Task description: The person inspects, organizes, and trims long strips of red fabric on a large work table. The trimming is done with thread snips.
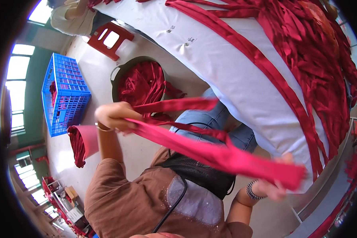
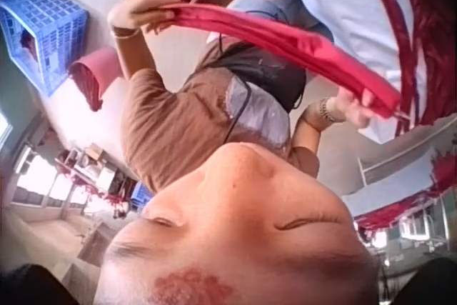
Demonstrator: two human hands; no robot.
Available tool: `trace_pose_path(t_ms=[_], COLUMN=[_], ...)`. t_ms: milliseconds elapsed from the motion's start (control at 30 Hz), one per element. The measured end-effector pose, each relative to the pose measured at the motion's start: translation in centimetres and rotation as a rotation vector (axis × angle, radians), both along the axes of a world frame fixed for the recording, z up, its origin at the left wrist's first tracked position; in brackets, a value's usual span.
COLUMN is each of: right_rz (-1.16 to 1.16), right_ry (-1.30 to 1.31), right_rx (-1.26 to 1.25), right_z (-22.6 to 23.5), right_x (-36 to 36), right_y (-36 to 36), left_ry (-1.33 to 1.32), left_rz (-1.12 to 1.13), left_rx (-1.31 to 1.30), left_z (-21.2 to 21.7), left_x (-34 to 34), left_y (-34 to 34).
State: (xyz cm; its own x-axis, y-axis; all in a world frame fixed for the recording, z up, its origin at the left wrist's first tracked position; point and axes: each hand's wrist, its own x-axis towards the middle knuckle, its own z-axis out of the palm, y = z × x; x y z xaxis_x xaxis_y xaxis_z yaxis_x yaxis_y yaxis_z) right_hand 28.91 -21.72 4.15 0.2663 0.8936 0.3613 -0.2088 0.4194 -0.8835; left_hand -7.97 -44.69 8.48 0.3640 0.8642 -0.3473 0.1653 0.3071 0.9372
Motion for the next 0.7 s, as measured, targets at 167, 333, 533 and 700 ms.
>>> trace_pose_path(t_ms=[167, 333, 533, 700], right_rz=[1.56, 1.923, 2.097, 2.069], right_ry=[-0.031, -0.226, -0.61, -0.744], right_rx=[-0.177, -0.21, -0.079, 0.173], right_z=[1.8, 3.0, -0.7, -5.7], right_x=[-9.0, -14.9, -20.2, -20.5], right_y=[0.4, -1.0, -5.8, -8.7], left_ry=[-0.051, -0.148, 0.161, -0.254], left_rz=[0.455, 0.29, 0.199, 0.515], left_rx=[-0.472, -0.896, -0.797, 0.089], left_z=[-4.6, -14.3, -22.7, -17.7], left_x=[-2.9, 2.2, 5.8, 6.0], left_y=[-16.2, -23.0, -19.2, -9.9])
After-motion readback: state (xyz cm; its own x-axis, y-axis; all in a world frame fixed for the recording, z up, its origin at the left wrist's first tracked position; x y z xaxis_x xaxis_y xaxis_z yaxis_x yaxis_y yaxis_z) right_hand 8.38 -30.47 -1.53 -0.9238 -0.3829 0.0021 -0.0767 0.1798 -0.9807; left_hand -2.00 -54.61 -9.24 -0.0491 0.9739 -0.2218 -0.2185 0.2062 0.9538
